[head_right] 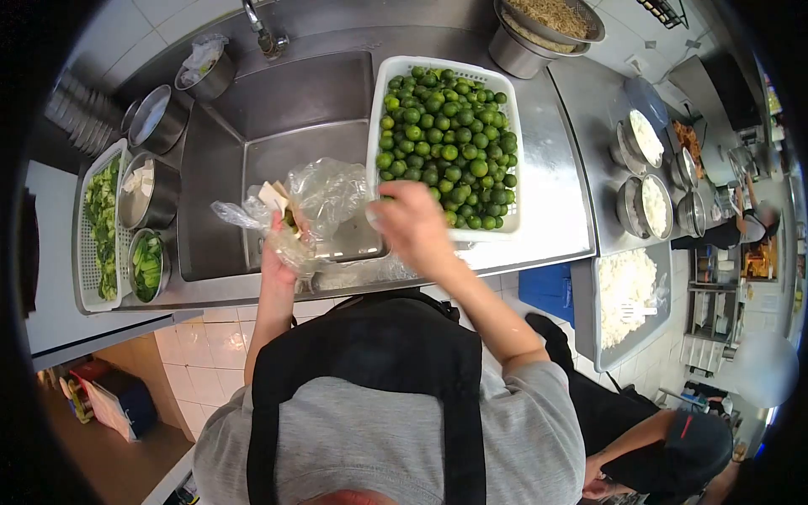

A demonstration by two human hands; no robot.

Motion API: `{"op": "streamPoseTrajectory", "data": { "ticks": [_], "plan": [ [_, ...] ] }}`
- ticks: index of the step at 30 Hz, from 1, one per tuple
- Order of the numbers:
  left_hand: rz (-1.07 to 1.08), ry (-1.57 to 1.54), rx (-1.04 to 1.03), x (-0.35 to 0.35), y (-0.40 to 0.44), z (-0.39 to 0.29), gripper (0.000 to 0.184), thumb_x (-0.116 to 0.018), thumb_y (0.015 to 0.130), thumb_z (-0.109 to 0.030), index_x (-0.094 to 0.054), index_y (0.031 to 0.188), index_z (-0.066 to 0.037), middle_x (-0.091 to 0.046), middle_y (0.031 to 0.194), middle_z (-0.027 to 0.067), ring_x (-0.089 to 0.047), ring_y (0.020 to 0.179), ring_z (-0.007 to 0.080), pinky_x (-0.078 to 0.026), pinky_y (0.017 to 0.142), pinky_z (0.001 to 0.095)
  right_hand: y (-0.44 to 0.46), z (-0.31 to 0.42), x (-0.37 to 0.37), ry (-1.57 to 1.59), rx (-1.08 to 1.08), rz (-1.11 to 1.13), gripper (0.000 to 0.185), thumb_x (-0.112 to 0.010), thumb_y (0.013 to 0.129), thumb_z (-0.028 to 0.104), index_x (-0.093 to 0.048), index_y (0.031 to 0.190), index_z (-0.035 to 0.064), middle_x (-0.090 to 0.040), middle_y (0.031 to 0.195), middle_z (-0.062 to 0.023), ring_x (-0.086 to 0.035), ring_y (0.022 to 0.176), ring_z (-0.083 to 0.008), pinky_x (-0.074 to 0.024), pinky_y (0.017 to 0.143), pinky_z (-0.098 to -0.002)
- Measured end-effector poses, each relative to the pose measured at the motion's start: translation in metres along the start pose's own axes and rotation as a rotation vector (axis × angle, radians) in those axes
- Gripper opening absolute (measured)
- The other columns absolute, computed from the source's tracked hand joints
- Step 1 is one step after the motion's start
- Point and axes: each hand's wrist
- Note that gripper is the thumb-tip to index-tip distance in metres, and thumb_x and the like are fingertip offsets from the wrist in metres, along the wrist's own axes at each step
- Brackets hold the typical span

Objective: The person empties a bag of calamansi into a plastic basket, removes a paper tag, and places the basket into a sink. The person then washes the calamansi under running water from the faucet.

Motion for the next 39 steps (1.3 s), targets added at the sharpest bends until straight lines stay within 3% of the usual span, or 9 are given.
{"op": "streamPoseTrajectory", "data": {
  "ticks": [8,14,19,23,30,31,34,36,39],
  "plan": [
    [0.095,-0.04,-0.091,-0.002,-0.011,-0.02,0.032,-0.044,0.09,-0.031,-0.054,0.107,-0.006,-0.059,0.103,0.0114,-0.058,0.094,0.0237,-0.051,0.08,0.0413,-0.036,-0.063,0.085,-0.252,-0.317,0.012,0.02,-0.059,0.068,-0.005,-0.061,0.086,0.0038,-0.056,0.087,-0.009,-0.054,0.084,-0.028,-0.0454,0.069,-0.0343],
    [0.053,0.015,-0.043,0.001,-0.003,-0.015,0.032,-0.044,0.09,-0.031,-0.053,0.109,-0.007,-0.059,0.104,0.0103,-0.058,0.097,0.0226,-0.05,0.081,0.0416,-0.024,-0.072,0.068,-0.278,-0.086,0.568,0.014,-0.062,0.071,0.007,-0.061,0.085,0.0067,-0.054,0.077,-0.0062,-0.058,0.065,-0.0253,-0.0459,0.055,-0.0362],
    [0.02,0.021,-0.031,-0.004,-0.005,-0.005,0.031,-0.045,0.09,-0.031,-0.054,0.109,-0.008,-0.059,0.103,0.0096,-0.058,0.096,0.022,-0.05,0.08,0.041,-0.025,-0.083,0.06,-0.201,-0.111,0.47,0.017,-0.062,0.073,0.017,-0.06,0.087,0.0074,-0.054,0.077,-0.0053,-0.058,0.064,-0.025,-0.0463,0.054,-0.036],
    [0.033,0.042,-0.003,0.011,-0.005,-0.01,0.031,-0.044,0.09,-0.032,-0.054,0.109,-0.009,-0.061,0.1,0.0087,-0.06,0.089,0.0213,-0.051,0.078,0.0384,-0.044,-0.075,0.045,-0.223,-0.131,0.297,0.016,-0.059,0.07,0.01,-0.057,0.085,0.0063,-0.054,0.076,-0.0074,-0.058,0.061,-0.0241,-0.0466,0.052,-0.0363],
    [-0.25,0.328,-0.163,-0.03,-0.018,0.013,0.034,-0.043,0.091,-0.033,-0.053,0.11,-0.007,-0.058,0.099,0.0092,-0.057,0.089,0.0215,-0.049,0.075,0.0357,-0.064,-0.046,0.048,0.064,-0.044,0.116,0.015,-0.058,0.07,0.0,-0.053,0.084,0.0041,-0.052,0.079,-0.011,-0.054,0.073,-0.0273,-0.0455,0.061,-0.0348],
    [-0.238,0.77,-0.364,-0.033,-0.018,0.021,0.035,-0.042,0.091,-0.035,-0.053,0.11,-0.007,-0.058,0.1,0.009,-0.057,0.089,0.0219,-0.049,0.076,0.0371,-0.067,-0.053,0.051,0.07,-0.079,0.06,0.016,-0.058,0.07,-0.001,-0.054,0.084,0.0032,-0.053,0.08,-0.0116,-0.054,0.074,-0.0276,-0.0451,0.062,-0.0349],
    [0.042,0.335,-0.269,-0.02,-0.013,0.012,0.039,-0.04,0.091,-0.038,-0.053,0.109,-0.006,-0.059,0.102,0.0093,-0.057,0.09,0.023,-0.049,0.076,0.0386,-0.067,-0.076,0.065,0.083,-0.308,-0.125,0.016,-0.059,0.068,-0.004,-0.056,0.083,0.0015,-0.054,0.084,-0.0123,-0.053,0.077,-0.0287,-0.0445,0.064,-0.0356],
    [0.109,0.144,-0.114,-0.037,-0.012,0.029,0.039,-0.039,0.091,-0.038,-0.054,0.109,-0.007,-0.06,0.099,0.0092,-0.058,0.087,0.0228,-0.049,0.075,0.0378,-0.054,-0.093,0.086,-0.237,-0.353,-0.229,0.013,-0.06,0.067,-0.003,-0.06,0.079,0.0022,-0.054,0.098,-0.0137,-0.052,0.092,-0.0308,-0.0436,0.074,-0.0376],
    [0.08,0.118,-0.127,-0.056,-0.019,0.047,0.039,-0.039,0.091,-0.038,-0.054,0.108,-0.007,-0.061,0.097,0.0096,-0.059,0.086,0.0234,-0.049,0.075,0.0393,-0.049,-0.125,0.1,-0.555,-0.292,0.001,0.014,-0.064,0.065,-0.001,-0.065,0.078,0.0049,-0.047,0.117,-0.0144,-0.041,0.112,-0.0345,-0.0374,0.089,-0.0429]
  ]
}}
Point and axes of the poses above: each hand's wrist, its own y-axis towards the middle knuckle, its own x-axis out of the back of the hand, z = x × y
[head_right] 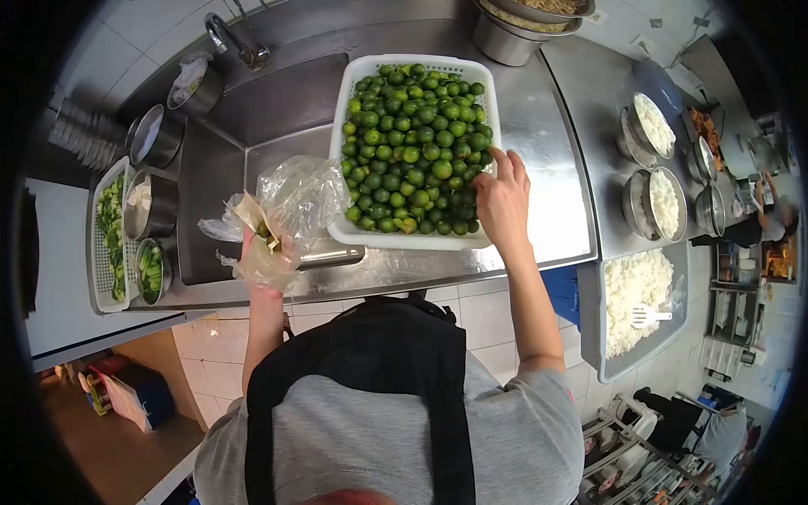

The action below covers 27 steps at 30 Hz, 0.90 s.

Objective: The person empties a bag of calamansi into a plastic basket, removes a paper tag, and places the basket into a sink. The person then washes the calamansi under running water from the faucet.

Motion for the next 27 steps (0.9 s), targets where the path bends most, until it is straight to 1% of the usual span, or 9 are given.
{"op": "streamPoseTrajectory", "data": {
  "ticks": [1,3,8,13,16,18,19,21,27],
  "plan": [
    [-0.056,-0.012,-0.018,-0.003,-0.003,0.004,0.039,-0.039,0.09,-0.039,-0.054,0.108,-0.007,-0.061,0.096,0.0097,-0.059,0.085,0.0236,-0.05,0.076,0.0399,0.003,-0.003,0.003,-0.004,-0.001,-0.001,0.014,-0.064,0.065,-0.001,-0.065,0.078,0.0049,-0.047,0.117,-0.0144,-0.041,0.112,-0.0345,-0.0374,0.089,-0.0429],
    [-0.012,-0.036,0.001,0.009,-0.006,0.007,0.04,-0.038,0.09,-0.039,-0.054,0.108,-0.007,-0.061,0.097,0.0099,-0.059,0.086,0.0234,-0.05,0.076,0.0396,0.01,-0.005,0.009,-0.031,0.027,0.166,0.017,-0.067,0.063,0.003,-0.068,0.079,0.0072,-0.038,0.131,-0.0126,-0.028,0.124,-0.0369,-0.0277,0.098,-0.0486],
    [0.008,-0.071,0.009,0.022,-0.008,0.016,0.04,-0.038,0.09,-0.039,-0.054,0.109,-0.008,-0.06,0.1,0.0098,-0.059,0.089,0.0227,-0.05,0.076,0.0387,0.016,-0.008,0.007,-0.054,0.027,0.287,0.023,-0.07,0.061,0.009,-0.067,0.083,0.0069,-0.025,0.138,-0.0113,-0.019,0.128,-0.0386,-0.025,0.097,-0.0584],
    [0.048,-0.075,0.052,0.018,-0.006,0.026,0.041,-0.038,0.09,-0.039,-0.054,0.11,-0.007,-0.061,0.101,0.0103,-0.059,0.089,0.023,-0.049,0.078,0.04,0.01,0.0,0.002,-0.152,0.016,0.29,0.021,-0.07,0.06,0.007,-0.064,0.08,0.0044,-0.026,0.137,-0.0126,-0.016,0.129,-0.0404,-0.0215,0.097,-0.0614],
    [0.092,-0.115,0.04,0.013,-0.008,0.027,0.041,-0.038,0.091,-0.039,-0.053,0.111,-0.007,-0.06,0.103,0.0103,-0.059,0.091,0.0232,-0.049,0.079,0.0409,0.003,-0.003,0.013,0.059,0.099,0.091,0.026,-0.07,0.059,0.005,-0.064,0.085,0.003,-0.035,0.13,-0.014,-0.027,0.124,-0.0351,-0.0289,0.096,-0.0515],
    [0.085,-0.127,0.039,0.02,-0.009,0.023,0.041,-0.038,0.091,-0.039,-0.053,0.112,-0.007,-0.06,0.104,0.0103,-0.059,0.092,0.0236,-0.049,0.079,0.0413,-0.005,-0.004,0.019,0.689,-0.047,0.105,0.03,-0.069,0.063,0.001,-0.064,0.092,0.002,-0.047,0.118,-0.0116,-0.042,0.109,-0.0244,-0.037,0.089,-0.0362],
    [0.077,-0.126,0.045,0.022,-0.01,0.022,0.041,-0.038,0.091,-0.039,-0.053,0.112,-0.007,-0.06,0.105,0.0102,-0.059,0.093,0.024,-0.049,0.079,0.0416,-0.009,-0.003,0.018,0.686,-0.047,0.111,0.03,-0.069,0.063,0.001,-0.064,0.092,0.002,-0.047,0.118,-0.0116,-0.042,0.109,-0.0244,-0.037,0.089,-0.0362],
    [0.085,-0.136,0.057,0.021,-0.012,0.023,0.041,-0.038,0.09,-0.038,-0.053,0.112,-0.007,-0.06,0.105,0.0104,-0.058,0.093,0.0243,-0.049,0.079,0.0418,-0.015,0.003,0.011,1.29,-0.171,0.151,0.031,-0.068,0.067,-0.001,-0.063,0.098,0.0031,-0.054,0.106,-0.0064,-0.048,0.093,-0.0149,-0.0387,0.08,-0.0251],
    [0.089,-0.15,0.082,0.014,-0.018,0.022,0.041,-0.04,0.09,-0.038,-0.052,0.113,-0.007,-0.058,0.108,0.0118,-0.057,0.096,0.025,-0.048,0.081,0.0433,-0.016,0.026,0.005,1.441,-0.132,0.121,0.029,-0.065,0.072,-0.002,-0.058,0.1,-0.0004,-0.056,0.099,-0.0076,-0.052,0.093,-0.0149,-0.0411,0.08,-0.0265]
  ]
}}
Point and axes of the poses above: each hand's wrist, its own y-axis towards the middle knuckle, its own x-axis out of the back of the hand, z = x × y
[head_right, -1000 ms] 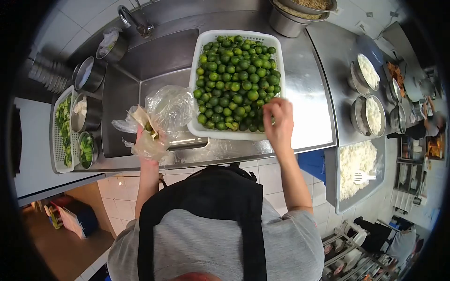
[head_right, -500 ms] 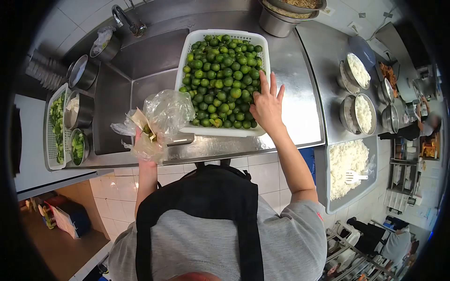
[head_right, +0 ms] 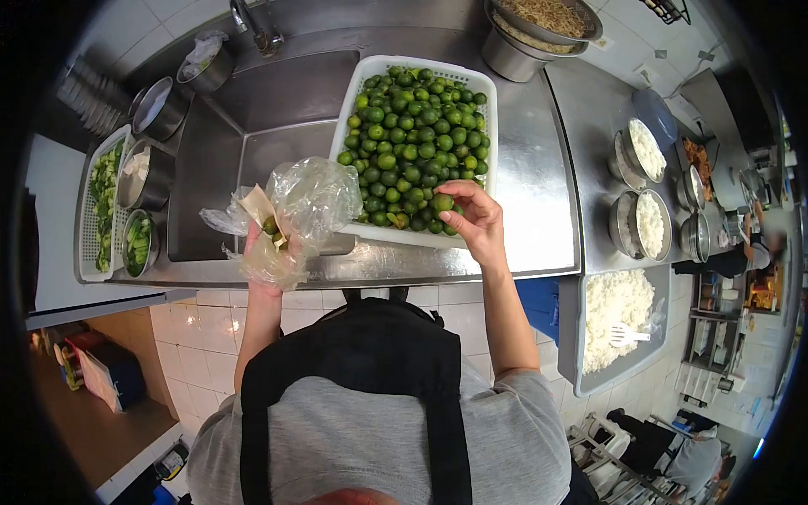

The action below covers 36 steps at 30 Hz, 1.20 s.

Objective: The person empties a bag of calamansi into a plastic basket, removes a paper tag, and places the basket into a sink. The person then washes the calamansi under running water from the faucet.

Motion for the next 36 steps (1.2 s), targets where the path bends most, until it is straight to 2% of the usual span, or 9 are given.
{"op": "streamPoseTrajectory", "data": {
  "ticks": [8,14,20,24,26,27,29,32,36],
  "plan": [
    [-0.018,-0.055,0.02,0.0,-0.009,-0.009,0.04,-0.043,0.089,-0.038,-0.051,0.114,-0.008,-0.057,0.109,0.0125,-0.057,0.097,0.025,-0.048,0.08,0.0466,0.006,0.002,-0.03,-0.007,0.016,-0.01,0.02,-0.062,0.073,-0.001,-0.054,0.092,-0.0004,-0.056,0.098,-0.0084,-0.054,0.089,-0.0148,-0.0418,0.079,-0.0271],
    [-0.04,-0.016,-0.016,0.006,-0.012,-0.018,0.042,-0.045,0.088,-0.038,-0.049,0.116,-0.007,-0.057,0.109,0.0114,-0.056,0.096,0.0252,-0.049,0.08,0.0447,0.008,-0.012,-0.043,-0.444,0.067,0.043,0.022,-0.065,0.073,0.005,-0.056,0.091,0.0001,-0.061,0.089,-0.0079,-0.057,0.08,-0.0158,-0.0448,0.073,-0.0257],
    [-0.063,0.007,-0.056,0.007,-0.011,-0.023,0.043,-0.043,0.089,-0.039,-0.049,0.116,-0.007,-0.057,0.109,0.0114,-0.056,0.097,0.0255,-0.05,0.079,0.0426,0.024,-0.004,-0.051,-0.938,0.181,0.156,0.023,-0.06,0.069,0.001,-0.056,0.091,0.0044,-0.053,0.101,-0.0125,-0.05,0.098,-0.0292,-0.0424,0.08,-0.0376],
    [-0.078,0.0,-0.061,0.013,-0.009,-0.027,0.042,-0.043,0.089,-0.039,-0.05,0.115,-0.007,-0.058,0.107,0.0106,-0.057,0.097,0.0245,-0.05,0.079,0.042,0.088,0.007,-0.023,-1.072,0.414,0.045,0.033,-0.064,0.072,0.016,-0.054,0.101,0.006,-0.053,0.104,-0.0116,-0.048,0.101,-0.0311,-0.0381,0.086,-0.0406],
    [-0.073,0.009,-0.065,0.015,-0.007,-0.028,0.042,-0.043,0.089,-0.039,-0.051,0.114,-0.007,-0.058,0.107,0.0103,-0.057,0.097,0.0242,-0.05,0.079,0.042,0.129,-0.006,-0.007,-1.237,0.442,0.053,0.043,-0.062,0.074,0.031,-0.052,0.11,0.01,-0.052,0.107,-0.0117,-0.048,0.101,-0.0309,-0.0378,0.086,-0.0402],
    [-0.078,0.012,-0.062,0.014,-0.007,-0.027,0.041,-0.043,0.089,-0.039,-0.051,0.114,-0.007,-0.058,0.106,0.0102,-0.057,0.096,0.024,-0.05,0.079,0.0418,0.139,-0.016,0.0,-1.238,0.44,0.052,0.043,-0.062,0.074,0.031,-0.052,0.11,0.01,-0.052,0.107,-0.0117,-0.048,0.101,-0.0309,-0.0378,0.086,-0.0402],
    [-0.084,0.021,-0.06,0.012,-0.006,-0.028,0.041,-0.043,0.089,-0.039,-0.052,0.113,-0.007,-0.059,0.106,0.01,-0.057,0.096,0.0237,-0.05,0.079,0.0417,0.149,-0.03,0.001,-1.312,0.307,0.227,0.05,-0.059,0.074,0.041,-0.051,0.116,0.0154,-0.051,0.112,-0.0113,-0.047,0.103,-0.0304,-0.0378,0.085,-0.0401],
    [-0.105,-0.001,-0.045,0.014,-0.005,-0.027,0.04,-0.044,0.088,-0.039,-0.052,0.113,-0.008,-0.059,0.106,0.0102,-0.057,0.095,0.0235,-0.051,0.078,0.0415,0.125,-0.017,-0.005,-1.4,0.189,0.246,0.05,-0.058,0.074,0.043,-0.051,0.117,0.0191,-0.049,0.115,-0.0103,-0.046,0.105,-0.0291,-0.0375,0.083,-0.0411],
    [-0.148,-0.012,-0.026,0.019,-0.002,-0.031,0.039,-0.045,0.088,-0.038,-0.052,0.112,-0.008,-0.059,0.104,0.0099,-0.057,0.094,0.0235,-0.051,0.077,0.0422,0.084,-0.012,-0.018,-1.458,0.315,0.193,0.038,-0.06,0.075,0.035,-0.057,0.108,0.0165,-0.05,0.111,-0.0096,-0.046,0.103,-0.0275,-0.036,0.08,-0.0423]
  ]
}}
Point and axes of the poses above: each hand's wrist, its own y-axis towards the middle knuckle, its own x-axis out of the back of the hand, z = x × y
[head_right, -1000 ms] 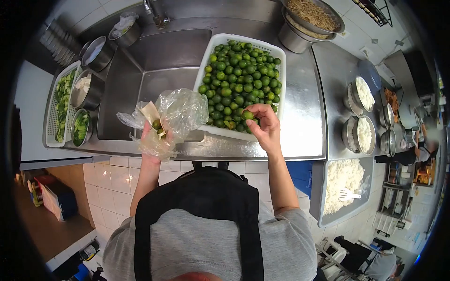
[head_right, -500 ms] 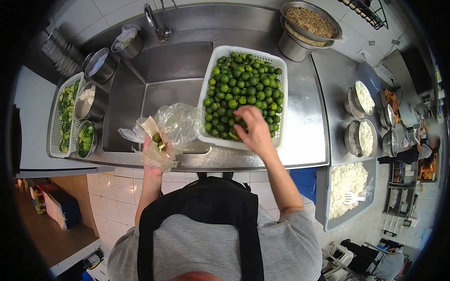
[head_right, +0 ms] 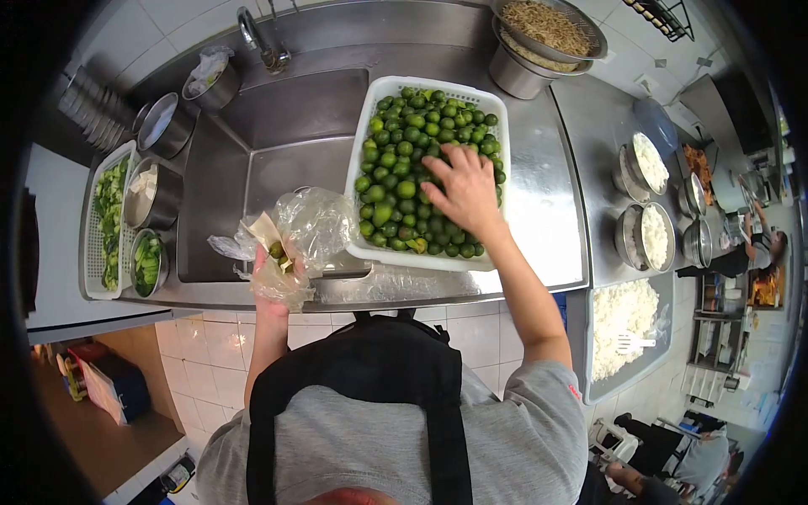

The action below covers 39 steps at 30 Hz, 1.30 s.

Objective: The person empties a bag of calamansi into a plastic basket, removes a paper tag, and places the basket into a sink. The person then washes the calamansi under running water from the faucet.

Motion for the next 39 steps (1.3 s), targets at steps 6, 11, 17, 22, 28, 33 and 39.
{"op": "streamPoseTrajectory", "data": {
  "ticks": [6,11,17,22,28,33,39],
  "plan": [
    [-0.036,0.047,0.0,-0.001,0.02,0.009,0.038,-0.045,0.088,-0.038,-0.052,0.11,-0.007,-0.058,0.103,0.0108,-0.058,0.09,0.0238,-0.051,0.076,0.0419,-0.038,0.026,0.002,0.137,-0.13,-0.017,0.047,-0.06,0.077,0.023,-0.049,0.121,0.0167,-0.043,0.122,-0.0106,-0.042,0.109,-0.0291,-0.0301,0.092,-0.0452],
    [0.004,-0.037,0.066,0.002,0.036,0.032,0.038,-0.046,0.088,-0.038,-0.052,0.108,-0.006,-0.058,0.102,0.012,-0.057,0.09,0.0249,-0.05,0.079,0.0429,-0.051,0.037,0.004,0.215,-0.052,0.008,0.048,-0.059,0.077,0.021,-0.047,0.123,0.0138,-0.042,0.127,-0.0091,-0.033,0.122,-0.0304,-0.02,0.101,-0.0493],
    [0.105,-0.088,0.072,-0.005,0.021,0.013,0.045,-0.045,0.087,-0.04,-0.047,0.117,-0.006,-0.053,0.111,0.0147,-0.052,0.102,0.029,-0.045,0.085,0.05,-0.046,0.04,0.022,0.371,-0.015,-0.061,0.054,-0.055,0.079,0.029,-0.041,0.128,0.0097,-0.041,0.13,-0.0118,-0.028,0.127,-0.0311,-0.0117,0.103,-0.0516],
    [0.235,-0.091,0.035,-0.002,0.002,-0.012,0.051,-0.043,0.086,-0.045,-0.041,0.125,-0.012,-0.045,0.123,0.0139,-0.046,0.11,0.0298,-0.039,0.087,0.0564,-0.007,0.033,0.027,0.389,-0.157,-0.231,0.033,-0.057,0.078,0.013,-0.054,0.109,0.0046,-0.049,0.116,-0.0141,-0.044,0.11,-0.0327,-0.0348,0.092,-0.0409],
    [0.237,-0.058,-0.176,0.013,-0.032,-0.013,0.053,-0.037,0.088,-0.047,-0.036,0.13,-0.016,-0.042,0.128,0.0137,-0.043,0.115,0.0301,-0.036,0.09,0.0587,0.041,-0.04,-0.013,0.158,-0.046,-0.181,0.023,-0.057,0.072,0.001,-0.059,0.094,0.0042,-0.051,0.11,-0.015,-0.048,0.101,-0.0333,-0.0403,0.084,-0.0398],
    [0.146,-0.075,-0.345,0.018,-0.054,0.024,0.059,-0.037,0.086,-0.052,-0.037,0.129,-0.011,-0.04,0.13,0.0124,-0.046,0.111,0.0288,-0.04,0.089,0.0532,0.059,-0.057,-0.017,0.327,0.128,-0.203,0.022,-0.053,0.071,-0.002,-0.057,0.091,0.0061,-0.051,0.11,-0.0151,-0.048,0.103,-0.0336,-0.039,0.087,-0.0398],
    [0.326,-0.106,-0.487,0.022,-0.081,0.064,0.06,-0.039,0.086,-0.049,-0.03,0.134,-0.014,-0.036,0.133,0.0149,-0.04,0.117,0.0327,-0.031,0.092,0.0623,0.081,0.026,0.01,0.517,0.452,0.004,0.035,-0.056,0.081,0.011,-0.049,0.115,0.0049,-0.042,0.126,-0.0151,-0.041,0.115,-0.0327,-0.0337,0.095,-0.0375]
  ]
}}
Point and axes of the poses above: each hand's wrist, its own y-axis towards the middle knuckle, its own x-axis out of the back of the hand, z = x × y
